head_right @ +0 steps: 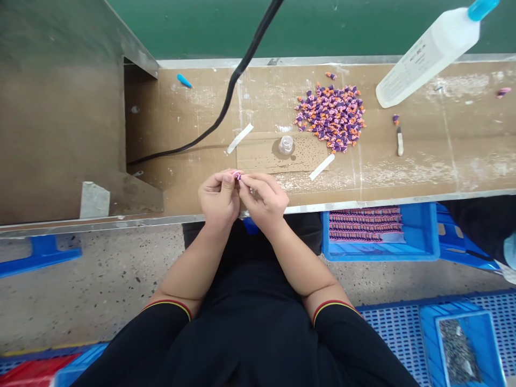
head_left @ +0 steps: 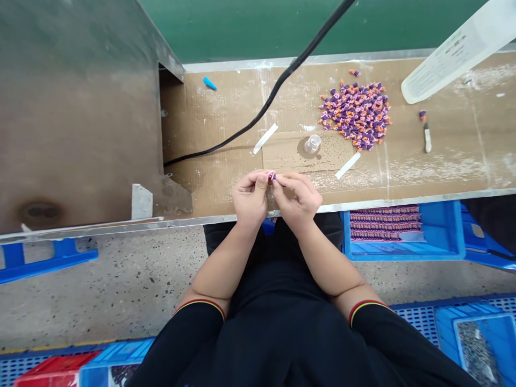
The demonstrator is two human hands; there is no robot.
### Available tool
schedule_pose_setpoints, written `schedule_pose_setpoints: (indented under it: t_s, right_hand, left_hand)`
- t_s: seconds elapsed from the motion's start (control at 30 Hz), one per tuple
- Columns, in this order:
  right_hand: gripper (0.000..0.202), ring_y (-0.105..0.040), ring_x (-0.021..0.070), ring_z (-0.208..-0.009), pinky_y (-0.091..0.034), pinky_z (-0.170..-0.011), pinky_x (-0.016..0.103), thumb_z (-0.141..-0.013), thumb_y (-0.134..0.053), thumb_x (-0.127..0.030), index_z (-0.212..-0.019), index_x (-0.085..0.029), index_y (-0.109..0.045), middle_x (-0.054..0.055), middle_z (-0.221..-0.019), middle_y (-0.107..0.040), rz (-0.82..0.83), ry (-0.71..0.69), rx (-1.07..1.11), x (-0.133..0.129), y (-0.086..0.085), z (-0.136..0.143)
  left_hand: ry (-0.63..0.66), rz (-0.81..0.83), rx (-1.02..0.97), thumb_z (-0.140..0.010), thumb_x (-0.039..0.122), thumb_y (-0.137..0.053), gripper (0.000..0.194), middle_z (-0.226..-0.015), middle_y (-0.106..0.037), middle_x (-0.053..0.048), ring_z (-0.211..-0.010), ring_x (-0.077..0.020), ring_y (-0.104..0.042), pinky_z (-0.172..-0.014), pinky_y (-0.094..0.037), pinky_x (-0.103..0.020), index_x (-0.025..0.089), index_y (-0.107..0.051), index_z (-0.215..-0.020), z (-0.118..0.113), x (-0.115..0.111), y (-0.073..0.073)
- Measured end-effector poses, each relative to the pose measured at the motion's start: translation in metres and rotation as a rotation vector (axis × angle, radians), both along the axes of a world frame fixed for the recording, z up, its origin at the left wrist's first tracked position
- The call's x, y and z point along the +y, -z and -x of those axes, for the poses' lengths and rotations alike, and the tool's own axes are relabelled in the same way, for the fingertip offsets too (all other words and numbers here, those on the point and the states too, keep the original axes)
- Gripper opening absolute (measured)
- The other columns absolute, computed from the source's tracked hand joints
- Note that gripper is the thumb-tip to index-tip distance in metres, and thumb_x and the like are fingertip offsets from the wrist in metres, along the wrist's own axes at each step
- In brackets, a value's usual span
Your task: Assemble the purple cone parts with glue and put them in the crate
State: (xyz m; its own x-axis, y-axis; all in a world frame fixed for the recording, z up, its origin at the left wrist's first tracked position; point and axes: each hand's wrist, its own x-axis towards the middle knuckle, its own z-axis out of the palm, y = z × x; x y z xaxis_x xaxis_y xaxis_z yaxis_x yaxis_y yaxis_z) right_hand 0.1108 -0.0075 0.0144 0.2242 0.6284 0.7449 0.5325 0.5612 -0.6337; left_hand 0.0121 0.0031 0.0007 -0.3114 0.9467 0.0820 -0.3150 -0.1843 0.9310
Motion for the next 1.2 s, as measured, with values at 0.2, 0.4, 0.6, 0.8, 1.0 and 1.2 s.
schedule_pose_setpoints:
  t_s: [0.2,0.4,0.6,0.8,1.0,1.2]
  right_hand:
    - [0.007,-0.078,0.0154,-0.085,-0.069,-0.076,0.028,-0.1,-0.075,-0.017,-0.101,-0.024,-0.074,0.003,-0.096,-0.079,-0.022,0.017,-0.015,-0.001,0.001,0.001]
    - [0.007,-0.078,0.0157,-0.087,-0.069,-0.079,0.03,-0.101,-0.073,-0.018,-0.103,-0.024,-0.075,0.003,-0.098,-0.079,0.013,0.016,0.017,-0.003,0.003,-0.001]
    - [0.008,-0.078,0.0167,-0.088,-0.069,-0.082,0.032,-0.101,-0.072,-0.02,-0.106,-0.025,-0.077,0.003,-0.1,-0.079,0.034,0.022,0.026,-0.002,0.005,-0.004]
    - [0.011,-0.079,0.0203,-0.087,-0.071,-0.084,0.039,-0.104,-0.069,-0.034,-0.099,-0.026,-0.076,0.006,-0.098,-0.079,0.195,0.036,0.031,-0.004,0.011,-0.005]
    - [0.015,-0.079,0.0191,-0.083,-0.071,-0.079,0.037,-0.105,-0.067,-0.035,-0.096,-0.026,-0.075,0.005,-0.094,-0.079,0.169,0.065,0.006,-0.004,0.009,-0.005]
    - [0.011,-0.079,0.0177,-0.082,-0.071,-0.076,0.034,-0.104,-0.069,-0.03,-0.096,-0.025,-0.075,0.004,-0.092,-0.08,0.079,0.068,0.034,-0.003,0.004,-0.003]
  left_hand:
    - [-0.001,-0.057,0.136,-0.092,0.052,-0.084,0.03,-0.093,-0.082,-0.006,-0.088,-0.0147,-0.078,-0.084,-0.064,-0.027,0.023,-0.084,-0.084,0.003,-0.002,0.0]
    - [0.009,-0.157,0.237,-0.098,0.04,-0.08,0.017,-0.097,-0.082,-0.005,-0.093,-0.0145,-0.079,-0.088,-0.064,-0.027,0.026,-0.085,-0.09,0.004,-0.005,-0.006]
    - [0.15,-0.096,0.167,-0.099,0.049,-0.076,0.024,-0.115,-0.082,-0.007,-0.111,-0.0207,-0.08,-0.102,-0.066,-0.036,0.028,-0.087,-0.101,0.008,-0.007,-0.004]
    - [0.16,-0.005,0.112,-0.092,0.057,-0.082,0.032,-0.11,-0.083,-0.01,-0.109,-0.0235,-0.081,-0.104,-0.067,-0.04,0.026,-0.087,-0.098,0.009,-0.008,-0.006]
    - [0.187,-0.025,0.136,-0.095,0.054,-0.079,0.028,-0.114,-0.083,-0.008,-0.112,-0.0235,-0.08,-0.106,-0.066,-0.042,0.028,-0.087,-0.103,0.009,-0.009,-0.006]
    - [0.175,-0.018,0.105,-0.092,0.055,-0.083,0.03,-0.112,-0.083,-0.01,-0.11,-0.0237,-0.081,-0.104,-0.067,-0.039,0.027,-0.088,-0.101,0.008,-0.008,-0.006]
